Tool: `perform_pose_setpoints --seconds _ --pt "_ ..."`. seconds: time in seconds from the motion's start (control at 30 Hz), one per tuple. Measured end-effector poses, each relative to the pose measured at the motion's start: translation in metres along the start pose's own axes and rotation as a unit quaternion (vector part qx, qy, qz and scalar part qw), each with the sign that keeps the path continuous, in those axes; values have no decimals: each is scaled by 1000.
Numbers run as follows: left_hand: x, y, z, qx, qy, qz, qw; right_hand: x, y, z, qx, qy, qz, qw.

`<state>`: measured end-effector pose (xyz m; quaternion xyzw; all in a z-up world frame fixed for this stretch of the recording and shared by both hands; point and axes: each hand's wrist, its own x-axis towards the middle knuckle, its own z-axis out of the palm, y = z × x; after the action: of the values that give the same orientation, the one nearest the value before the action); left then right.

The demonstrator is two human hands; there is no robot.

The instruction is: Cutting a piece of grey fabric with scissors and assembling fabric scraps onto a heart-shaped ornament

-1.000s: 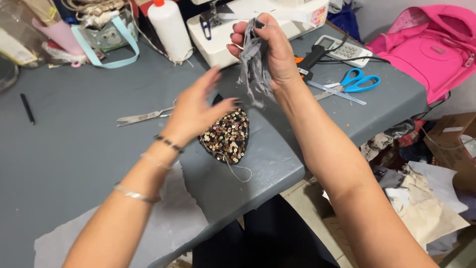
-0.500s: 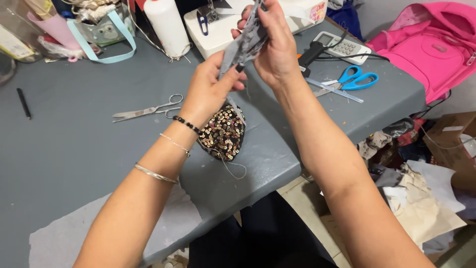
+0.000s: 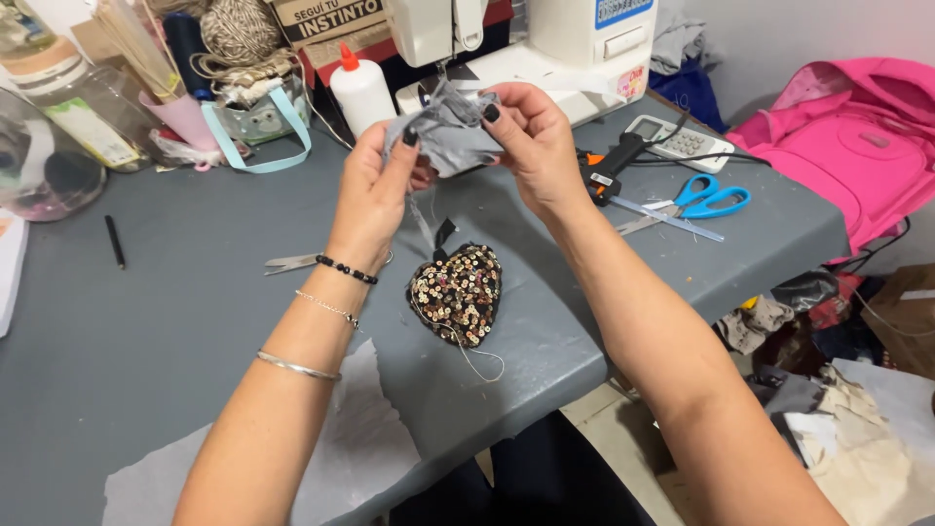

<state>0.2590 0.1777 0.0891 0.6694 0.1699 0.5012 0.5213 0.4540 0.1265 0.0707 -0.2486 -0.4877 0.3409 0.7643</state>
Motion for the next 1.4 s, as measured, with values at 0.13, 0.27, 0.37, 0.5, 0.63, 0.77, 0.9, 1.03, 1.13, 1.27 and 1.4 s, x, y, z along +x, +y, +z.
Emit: perform_pose_setpoints --seconds 0.13,0.27,0.37,0.5,0.63,0.77,0.9,1.03,1.13,1.27,1.4 --pt "-7 -4 -11 93 -45 3 995 -1 -1 -1 -18 -18 -3 1000" --pt "-15 -7 -24 136 -50 6 989 -5 1 0 -37 -51 24 998" --pt "-23 -14 -38 140 -40 -42 988 -8 3 4 -59 -55 38 996" --pt "-37 -35 -52 76 9 -37 996 -6 30 5 -102 -6 48 994" --pt "-50 -55 -67 9 47 -75 996 -9 48 3 -125 -7 74 989" --pt "-56 -82 -85 -34 78 -98 991 -10 64 3 -107 -1 61 992" --pt "-56 -74 -88 -43 105 -94 989 -16 50 14 -124 -19 55 991" --pt "-57 -59 -83 -14 103 -40 994 -25 40 28 -211 -118 4 970" --pt "-57 -54 -77 24 92 -8 995 -28 41 33 -252 -182 -27 950" --pt "-59 -55 -71 26 63 6 998 -39 15 59 -318 -221 -62 920" --pt "-59 -47 -61 17 52 8 998 -36 39 39 -343 -197 -80 915"
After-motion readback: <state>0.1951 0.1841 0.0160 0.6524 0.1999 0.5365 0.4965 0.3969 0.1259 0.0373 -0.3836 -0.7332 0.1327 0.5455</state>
